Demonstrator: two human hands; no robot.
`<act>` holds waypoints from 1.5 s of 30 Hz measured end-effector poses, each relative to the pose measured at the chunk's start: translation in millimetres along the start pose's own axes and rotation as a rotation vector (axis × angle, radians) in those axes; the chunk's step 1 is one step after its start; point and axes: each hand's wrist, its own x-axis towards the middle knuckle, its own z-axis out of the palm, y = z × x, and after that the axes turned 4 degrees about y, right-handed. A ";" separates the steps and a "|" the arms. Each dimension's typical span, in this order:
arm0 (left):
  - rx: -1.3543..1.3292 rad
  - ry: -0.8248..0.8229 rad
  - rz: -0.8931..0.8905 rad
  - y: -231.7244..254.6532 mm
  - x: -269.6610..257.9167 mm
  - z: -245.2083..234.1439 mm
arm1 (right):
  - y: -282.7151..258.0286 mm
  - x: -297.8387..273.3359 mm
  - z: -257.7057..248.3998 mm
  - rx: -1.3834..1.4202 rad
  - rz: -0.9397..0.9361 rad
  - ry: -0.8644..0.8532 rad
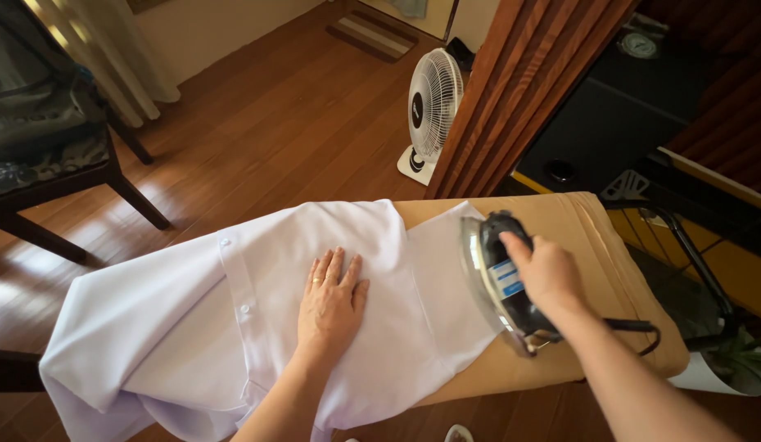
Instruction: Ironing a white short-sleeved shirt on an ironing board and placing it on a hanger.
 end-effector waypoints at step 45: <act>0.009 -0.017 -0.010 -2.1 4.2 5.6 | -59.8 -6.1 16.8 0.182 -0.047 -0.260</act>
